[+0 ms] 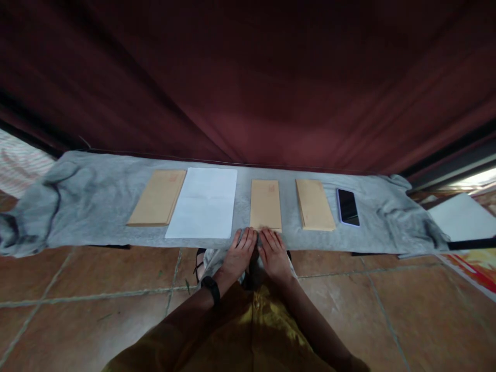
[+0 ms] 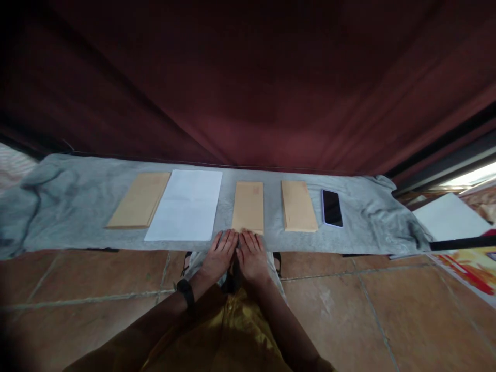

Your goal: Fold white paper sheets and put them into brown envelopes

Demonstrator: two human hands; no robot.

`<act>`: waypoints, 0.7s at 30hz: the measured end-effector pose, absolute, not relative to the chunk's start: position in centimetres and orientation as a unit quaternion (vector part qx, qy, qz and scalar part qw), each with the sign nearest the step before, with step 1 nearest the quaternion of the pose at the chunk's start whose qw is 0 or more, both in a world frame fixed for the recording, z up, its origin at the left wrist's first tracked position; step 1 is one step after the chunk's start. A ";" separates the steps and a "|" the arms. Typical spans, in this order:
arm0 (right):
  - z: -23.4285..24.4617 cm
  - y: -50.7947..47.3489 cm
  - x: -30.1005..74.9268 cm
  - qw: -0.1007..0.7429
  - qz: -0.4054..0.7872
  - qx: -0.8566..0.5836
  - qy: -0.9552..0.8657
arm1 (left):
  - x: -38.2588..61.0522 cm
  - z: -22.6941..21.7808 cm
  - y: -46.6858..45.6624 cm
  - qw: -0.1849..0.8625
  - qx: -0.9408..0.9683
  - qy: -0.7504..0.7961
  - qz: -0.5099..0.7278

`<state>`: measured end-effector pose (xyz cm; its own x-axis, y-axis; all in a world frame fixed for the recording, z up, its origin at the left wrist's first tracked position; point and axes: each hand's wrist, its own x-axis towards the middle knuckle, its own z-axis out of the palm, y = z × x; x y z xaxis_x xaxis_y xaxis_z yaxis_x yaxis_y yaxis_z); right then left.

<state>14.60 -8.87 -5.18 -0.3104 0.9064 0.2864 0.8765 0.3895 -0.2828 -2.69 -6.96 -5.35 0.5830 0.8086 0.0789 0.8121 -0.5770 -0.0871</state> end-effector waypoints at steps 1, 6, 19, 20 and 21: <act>-5.1 -8.7 14.1 0.197 0.040 -0.555 -0.807 | -2.7 -5.5 -7.0 0.057 -0.888 -0.457 -0.016; -5.2 -8.5 14.1 0.194 0.031 -0.577 -0.793 | -2.8 -5.9 -6.9 0.045 -0.884 -0.465 -0.027; -5.8 -9.2 17.6 0.220 -0.009 -0.617 -0.756 | -1.4 -4.1 -6.7 0.065 -0.872 -0.484 -0.016; -5.8 -9.2 17.7 0.220 -0.009 -0.617 -0.756 | -1.1 -3.9 -6.8 0.066 -0.870 -0.488 -0.014; -5.8 -9.2 17.8 0.221 -0.008 -0.617 -0.755 | -0.8 -3.7 -6.8 0.065 -0.868 -0.491 -0.015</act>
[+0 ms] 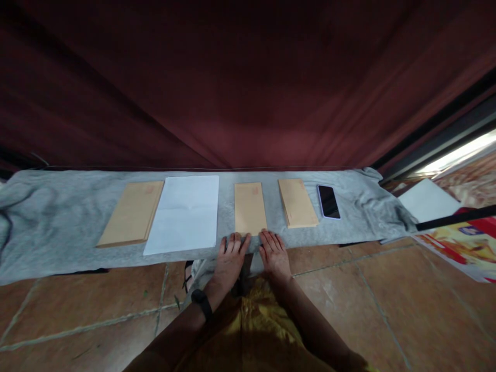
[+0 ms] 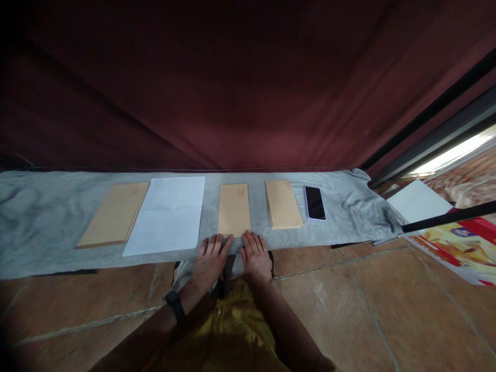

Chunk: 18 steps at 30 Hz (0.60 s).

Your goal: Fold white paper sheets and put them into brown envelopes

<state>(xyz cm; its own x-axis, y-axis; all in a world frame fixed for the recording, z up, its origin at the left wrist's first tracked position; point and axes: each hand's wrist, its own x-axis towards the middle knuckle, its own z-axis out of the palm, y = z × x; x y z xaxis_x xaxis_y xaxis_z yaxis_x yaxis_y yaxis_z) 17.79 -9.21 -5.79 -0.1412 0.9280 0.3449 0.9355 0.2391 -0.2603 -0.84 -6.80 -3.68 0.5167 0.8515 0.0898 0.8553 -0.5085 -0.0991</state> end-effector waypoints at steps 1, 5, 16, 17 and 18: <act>-5.8 -9.2 17.8 0.222 -0.008 -0.617 -0.755 | -0.5 -3.5 -6.8 0.064 -0.866 -0.495 -0.016; -5.9 -9.3 17.7 0.225 -0.009 -0.623 -0.749 | 0.9 -2.6 -7.0 0.078 -0.855 -0.513 -0.010; -6.2 -9.1 17.7 0.225 -0.017 -0.623 -0.749 | 1.5 -1.6 -7.2 0.093 -0.845 -0.526 0.023; -6.2 -9.2 17.8 0.225 -0.016 -0.623 -0.749 | 1.4 -1.7 -7.2 0.087 -0.845 -0.527 0.021; -6.2 -9.2 17.8 0.226 -0.016 -0.623 -0.748 | 1.2 -1.8 -7.3 0.082 -0.845 -0.528 0.019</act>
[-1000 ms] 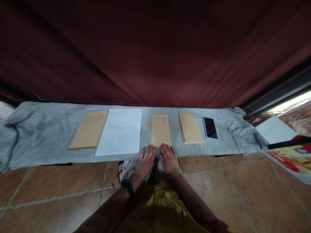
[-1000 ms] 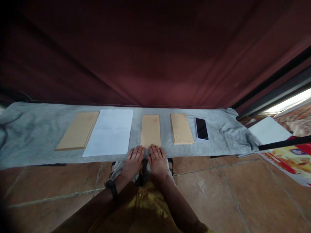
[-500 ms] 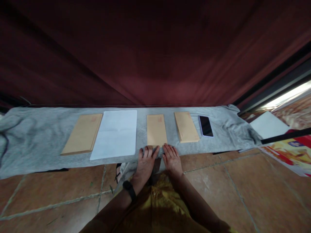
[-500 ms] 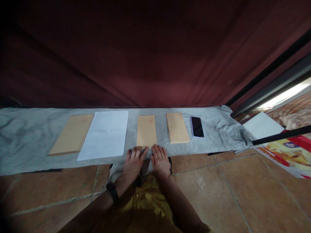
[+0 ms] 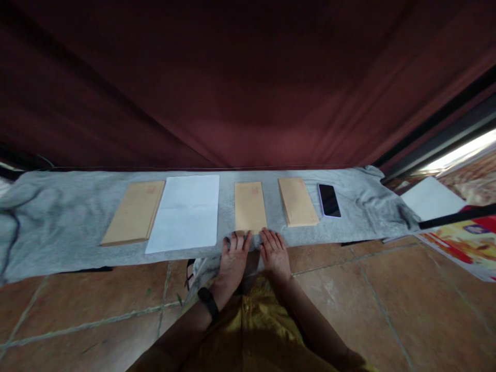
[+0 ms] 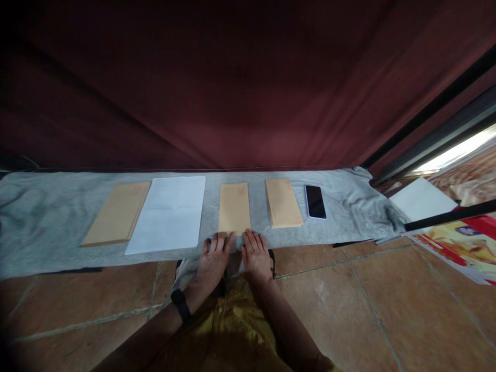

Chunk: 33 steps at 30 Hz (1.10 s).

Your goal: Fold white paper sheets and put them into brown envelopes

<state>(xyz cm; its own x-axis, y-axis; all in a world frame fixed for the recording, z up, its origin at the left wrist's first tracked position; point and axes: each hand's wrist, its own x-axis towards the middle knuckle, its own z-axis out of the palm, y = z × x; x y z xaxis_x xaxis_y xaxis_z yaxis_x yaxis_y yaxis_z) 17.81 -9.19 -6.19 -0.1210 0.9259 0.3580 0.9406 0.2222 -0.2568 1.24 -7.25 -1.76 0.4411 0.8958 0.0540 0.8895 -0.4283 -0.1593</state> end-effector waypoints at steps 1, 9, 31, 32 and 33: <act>-6.2 -9.2 17.9 0.227 -0.017 -0.625 -0.747 | 1.1 -1.9 -7.3 0.079 -0.845 -0.529 0.018; -6.1 -9.5 18.7 0.229 -0.020 -0.629 -0.743 | -0.1 -3.5 -7.8 0.105 -0.844 -0.526 0.016; -5.7 -8.9 15.0 0.203 0.028 -0.605 -0.770 | -0.5 -3.6 -8.0 0.072 -0.845 -0.530 0.004; -5.7 -8.9 15.0 0.202 0.028 -0.609 -0.766 | -0.5 -3.7 -8.0 0.072 -0.846 -0.529 0.005; -5.7 -8.9 15.0 0.202 0.027 -0.613 -0.764 | -0.5 -3.7 -8.0 0.072 -0.845 -0.529 0.005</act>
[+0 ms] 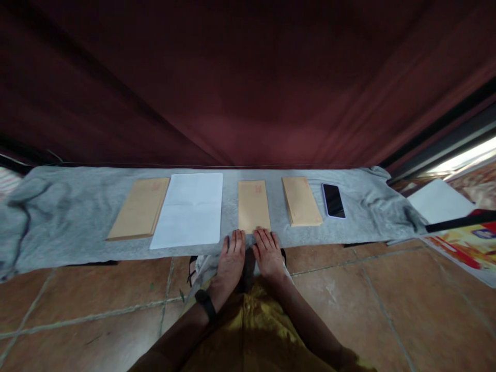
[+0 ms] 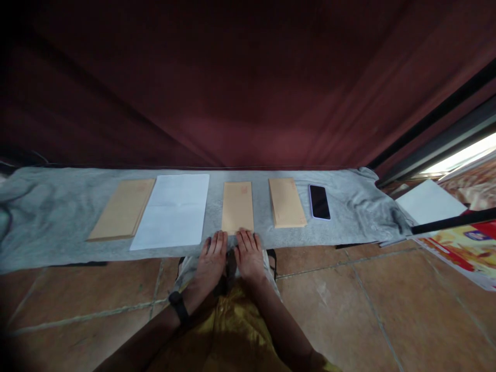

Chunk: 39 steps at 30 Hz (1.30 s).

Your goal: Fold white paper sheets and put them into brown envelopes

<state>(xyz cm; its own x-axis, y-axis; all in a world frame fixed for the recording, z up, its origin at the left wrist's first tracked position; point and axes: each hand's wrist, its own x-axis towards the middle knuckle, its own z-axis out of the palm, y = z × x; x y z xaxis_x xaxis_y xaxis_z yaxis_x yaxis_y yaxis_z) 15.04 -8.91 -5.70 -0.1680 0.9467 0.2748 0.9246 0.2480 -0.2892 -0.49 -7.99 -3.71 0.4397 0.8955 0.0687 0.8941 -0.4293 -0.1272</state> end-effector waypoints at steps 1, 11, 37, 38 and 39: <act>-5.7 -8.9 15.1 0.202 0.026 -0.616 -0.761 | -0.5 -3.7 -8.0 0.072 -0.845 -0.530 0.004; -5.6 -8.9 15.6 0.199 0.028 -0.620 -0.759 | 0.3 -3.3 -8.1 0.050 -0.830 -0.553 -0.044; -6.0 -9.2 17.8 0.212 0.008 -0.620 -0.755 | 1.5 -4.7 -7.9 0.045 -0.861 -0.505 -0.030; -6.0 -9.2 18.0 0.217 0.004 -0.620 -0.754 | 1.5 -4.7 -7.9 0.044 -0.861 -0.505 -0.031; -6.1 -9.2 18.2 0.221 0.002 -0.621 -0.752 | 1.5 -4.8 -7.9 0.041 -0.861 -0.505 -0.032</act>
<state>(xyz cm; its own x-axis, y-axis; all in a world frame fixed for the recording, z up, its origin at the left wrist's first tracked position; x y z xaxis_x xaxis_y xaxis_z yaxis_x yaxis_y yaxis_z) 18.18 -9.24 -6.07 -0.1312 0.9349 0.3297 0.9331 0.2288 -0.2776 1.46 -7.89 -4.75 0.4870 0.8680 0.0965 0.8733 -0.4856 -0.0391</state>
